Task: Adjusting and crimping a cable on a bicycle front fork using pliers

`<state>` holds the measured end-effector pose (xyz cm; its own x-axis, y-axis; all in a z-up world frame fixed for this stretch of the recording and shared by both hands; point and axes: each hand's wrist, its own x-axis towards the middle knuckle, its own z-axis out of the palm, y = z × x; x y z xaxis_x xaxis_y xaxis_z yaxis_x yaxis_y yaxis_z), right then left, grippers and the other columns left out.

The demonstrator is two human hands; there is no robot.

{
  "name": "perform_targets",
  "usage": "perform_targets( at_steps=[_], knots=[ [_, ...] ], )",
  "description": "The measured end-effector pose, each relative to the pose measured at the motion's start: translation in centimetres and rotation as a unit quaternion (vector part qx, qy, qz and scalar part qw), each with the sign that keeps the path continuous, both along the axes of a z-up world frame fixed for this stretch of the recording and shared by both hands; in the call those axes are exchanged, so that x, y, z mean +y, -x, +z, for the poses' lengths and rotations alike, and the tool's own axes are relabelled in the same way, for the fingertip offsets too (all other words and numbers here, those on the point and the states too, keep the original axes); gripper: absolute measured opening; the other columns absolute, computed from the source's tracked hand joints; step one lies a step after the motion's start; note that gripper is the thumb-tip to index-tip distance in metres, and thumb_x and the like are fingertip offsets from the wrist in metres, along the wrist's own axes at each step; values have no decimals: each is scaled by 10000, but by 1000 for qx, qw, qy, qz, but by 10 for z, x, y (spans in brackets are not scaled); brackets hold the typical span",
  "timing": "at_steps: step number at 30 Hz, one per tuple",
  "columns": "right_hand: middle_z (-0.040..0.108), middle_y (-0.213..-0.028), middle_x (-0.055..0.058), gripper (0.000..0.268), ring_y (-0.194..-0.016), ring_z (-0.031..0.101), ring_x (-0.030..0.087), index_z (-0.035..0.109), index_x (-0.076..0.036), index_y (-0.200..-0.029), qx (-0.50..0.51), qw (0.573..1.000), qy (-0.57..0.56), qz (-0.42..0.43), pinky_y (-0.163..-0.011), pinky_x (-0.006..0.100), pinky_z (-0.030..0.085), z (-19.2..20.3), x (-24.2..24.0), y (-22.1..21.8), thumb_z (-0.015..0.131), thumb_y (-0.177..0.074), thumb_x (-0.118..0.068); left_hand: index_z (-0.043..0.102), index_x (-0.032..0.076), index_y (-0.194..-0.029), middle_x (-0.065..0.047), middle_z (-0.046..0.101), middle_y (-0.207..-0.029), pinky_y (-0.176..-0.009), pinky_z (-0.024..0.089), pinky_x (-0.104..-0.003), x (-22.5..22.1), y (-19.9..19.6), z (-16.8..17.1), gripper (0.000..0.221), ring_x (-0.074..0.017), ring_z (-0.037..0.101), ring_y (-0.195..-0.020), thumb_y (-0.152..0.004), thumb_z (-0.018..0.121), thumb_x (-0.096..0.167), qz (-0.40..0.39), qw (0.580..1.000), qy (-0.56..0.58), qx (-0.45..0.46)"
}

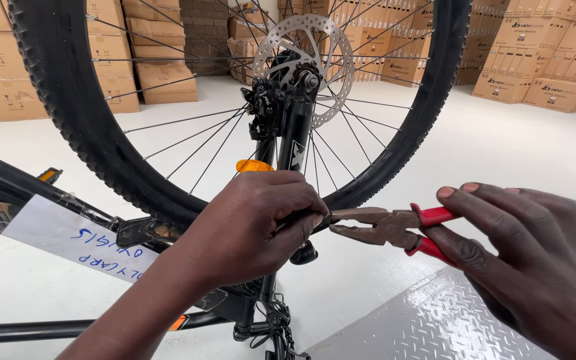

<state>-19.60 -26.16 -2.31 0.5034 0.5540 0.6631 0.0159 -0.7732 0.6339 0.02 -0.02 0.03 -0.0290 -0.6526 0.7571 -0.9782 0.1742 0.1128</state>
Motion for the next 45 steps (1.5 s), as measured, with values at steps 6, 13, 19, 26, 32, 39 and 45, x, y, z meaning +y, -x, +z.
perform_targets(
  at_steps=[6,13,19,26,32,39,45],
  knots=[
    [548,-1503,91,373,-1309,590,345,574,-268,-1305,0,999,21,-38,-988,532,419,-5,-1,1,689,-967,-161,712,68,-905,-49,669,-793,-534,450,-379,-1,1,-3,100,-239,633,-635,-921,615,85,8,1000,-11,-6],
    [567,-1504,64,337,-1229,622,339,601,-232,-1265,-10,997,55,-53,-925,522,435,-2,-3,5,708,-969,-111,680,83,-845,-46,662,-754,-532,435,-347,0,5,-1,79,-213,606,-601,-904,629,90,14,1000,-12,9],
    [561,-1488,16,428,-1267,586,330,616,-229,-1304,3,996,51,-67,-922,504,421,1,-3,4,716,-928,-48,677,93,-854,-43,657,-753,-547,433,-349,1,6,0,79,-215,588,-586,-914,633,120,7,1000,-20,19],
    [572,-1462,-13,331,-1129,608,340,622,-243,-1267,15,998,36,-53,-796,478,437,-2,-9,2,712,-963,-150,694,89,-868,-35,646,-733,-526,421,-335,2,5,-1,79,-196,586,-572,-916,632,100,-2,1000,-19,9],
    [592,-1407,78,170,-866,598,319,584,-140,-1119,149,987,-54,-26,-718,449,516,-16,-23,-3,538,-973,-215,647,128,-829,7,646,-734,-476,397,-362,0,6,-9,81,-216,579,-549,-901,610,127,2,1000,-9,-25],
    [766,-646,14,472,-533,690,143,977,-173,-970,509,622,-593,-52,-528,289,621,-19,-5,8,681,-838,-517,563,125,-817,-16,511,-694,-500,350,-398,3,1,-22,113,-284,476,-544,-926,567,100,-51,991,-41,-113],
    [871,-808,-50,555,-665,803,113,935,-225,-1060,506,652,-565,-13,-657,274,637,-31,-21,7,607,-838,-613,578,91,-857,-79,715,-966,-1120,407,-530,-6,-3,-4,98,-270,718,-1025,-893,488,77,-112,980,-79,-146]
  ],
)
